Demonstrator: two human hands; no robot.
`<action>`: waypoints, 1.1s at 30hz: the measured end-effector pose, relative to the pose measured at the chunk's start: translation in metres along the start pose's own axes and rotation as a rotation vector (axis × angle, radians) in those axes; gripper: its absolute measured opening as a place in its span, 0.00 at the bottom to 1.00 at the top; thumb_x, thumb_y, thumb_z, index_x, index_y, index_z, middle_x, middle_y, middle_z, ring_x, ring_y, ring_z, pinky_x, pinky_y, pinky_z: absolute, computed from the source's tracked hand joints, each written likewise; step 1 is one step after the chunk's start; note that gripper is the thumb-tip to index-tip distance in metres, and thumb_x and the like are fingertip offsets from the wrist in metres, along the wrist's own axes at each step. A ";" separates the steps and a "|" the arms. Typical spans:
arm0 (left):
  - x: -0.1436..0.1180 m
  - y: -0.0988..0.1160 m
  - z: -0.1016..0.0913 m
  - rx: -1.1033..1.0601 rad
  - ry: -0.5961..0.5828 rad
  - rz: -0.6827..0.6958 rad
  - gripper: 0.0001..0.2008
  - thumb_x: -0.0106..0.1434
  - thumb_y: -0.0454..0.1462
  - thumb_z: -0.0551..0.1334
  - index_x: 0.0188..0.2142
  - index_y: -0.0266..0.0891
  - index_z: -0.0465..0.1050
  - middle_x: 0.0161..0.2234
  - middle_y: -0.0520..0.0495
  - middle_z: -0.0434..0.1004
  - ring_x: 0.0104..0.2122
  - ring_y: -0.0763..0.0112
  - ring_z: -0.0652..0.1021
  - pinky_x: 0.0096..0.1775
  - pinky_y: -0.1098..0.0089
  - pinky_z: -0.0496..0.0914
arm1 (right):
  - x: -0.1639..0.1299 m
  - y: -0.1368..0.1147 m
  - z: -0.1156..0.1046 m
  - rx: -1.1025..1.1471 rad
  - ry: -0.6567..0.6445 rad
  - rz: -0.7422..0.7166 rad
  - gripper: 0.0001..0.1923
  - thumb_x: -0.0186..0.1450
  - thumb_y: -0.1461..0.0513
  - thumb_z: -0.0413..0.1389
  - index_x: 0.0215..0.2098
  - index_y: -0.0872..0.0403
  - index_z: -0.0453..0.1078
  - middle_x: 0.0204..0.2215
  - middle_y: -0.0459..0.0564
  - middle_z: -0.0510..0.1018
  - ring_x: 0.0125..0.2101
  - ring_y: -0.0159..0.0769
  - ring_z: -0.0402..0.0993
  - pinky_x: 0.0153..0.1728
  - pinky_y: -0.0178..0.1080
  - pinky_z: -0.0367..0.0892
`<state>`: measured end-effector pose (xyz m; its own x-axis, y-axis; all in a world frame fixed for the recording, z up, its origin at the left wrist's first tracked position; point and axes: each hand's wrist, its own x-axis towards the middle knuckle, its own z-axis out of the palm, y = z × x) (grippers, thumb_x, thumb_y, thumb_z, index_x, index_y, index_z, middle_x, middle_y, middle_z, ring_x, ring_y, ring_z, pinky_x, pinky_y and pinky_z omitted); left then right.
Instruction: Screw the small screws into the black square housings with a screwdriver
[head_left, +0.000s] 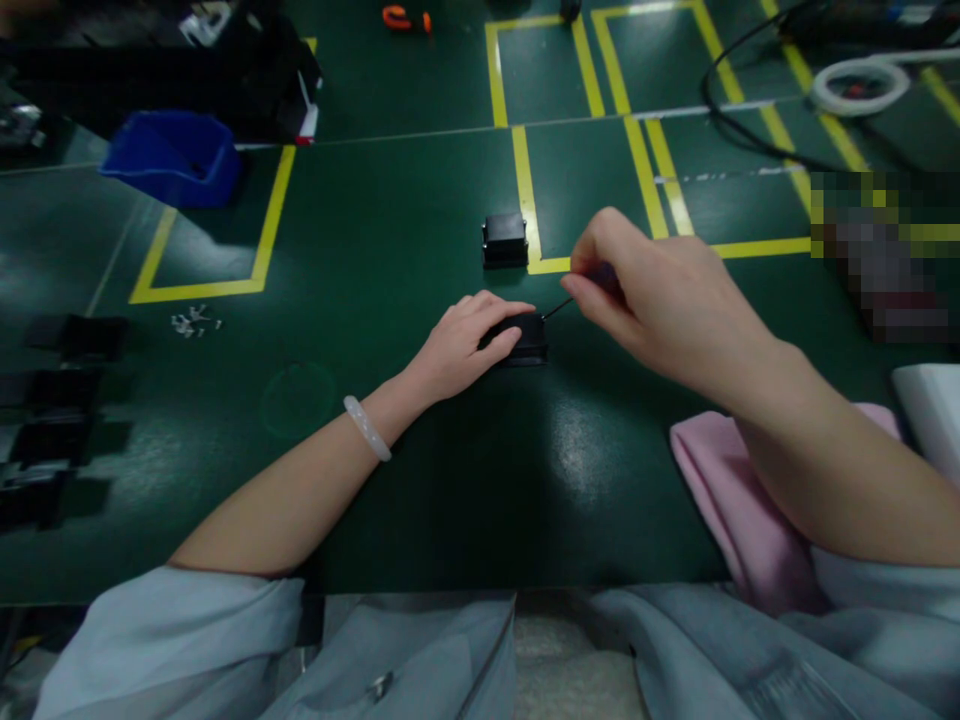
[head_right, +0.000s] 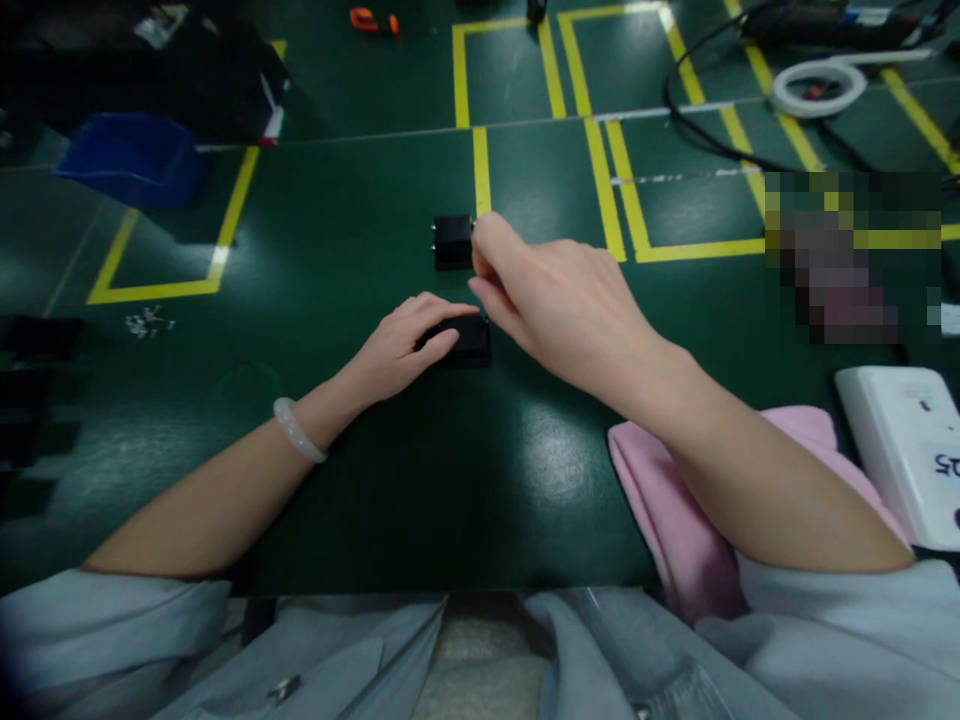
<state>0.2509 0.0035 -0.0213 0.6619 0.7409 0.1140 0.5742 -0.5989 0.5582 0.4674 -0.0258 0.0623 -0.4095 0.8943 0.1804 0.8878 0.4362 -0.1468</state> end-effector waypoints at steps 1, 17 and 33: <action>0.000 0.000 0.000 0.000 0.000 0.000 0.20 0.71 0.43 0.49 0.57 0.40 0.67 0.47 0.45 0.72 0.47 0.64 0.70 0.49 0.64 0.63 | 0.000 0.000 0.000 -0.018 0.002 0.001 0.16 0.69 0.54 0.42 0.46 0.54 0.64 0.28 0.49 0.74 0.25 0.36 0.70 0.24 0.37 0.52; 0.000 0.000 0.000 -0.004 -0.005 -0.009 0.20 0.71 0.43 0.48 0.57 0.41 0.66 0.48 0.45 0.72 0.48 0.64 0.70 0.49 0.64 0.63 | -0.002 -0.004 -0.003 -0.062 -0.007 0.006 0.19 0.70 0.54 0.39 0.47 0.56 0.66 0.26 0.49 0.74 0.24 0.37 0.69 0.24 0.37 0.50; 0.000 0.001 -0.001 0.000 -0.004 -0.014 0.20 0.71 0.43 0.48 0.57 0.40 0.66 0.48 0.45 0.71 0.48 0.64 0.70 0.49 0.64 0.63 | -0.001 -0.002 -0.002 0.015 0.010 -0.012 0.16 0.68 0.58 0.43 0.50 0.55 0.62 0.31 0.50 0.77 0.26 0.37 0.71 0.24 0.37 0.53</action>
<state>0.2509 0.0028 -0.0203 0.6557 0.7479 0.1033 0.5833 -0.5887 0.5596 0.4661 -0.0280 0.0641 -0.4182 0.8879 0.1919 0.8794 0.4486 -0.1592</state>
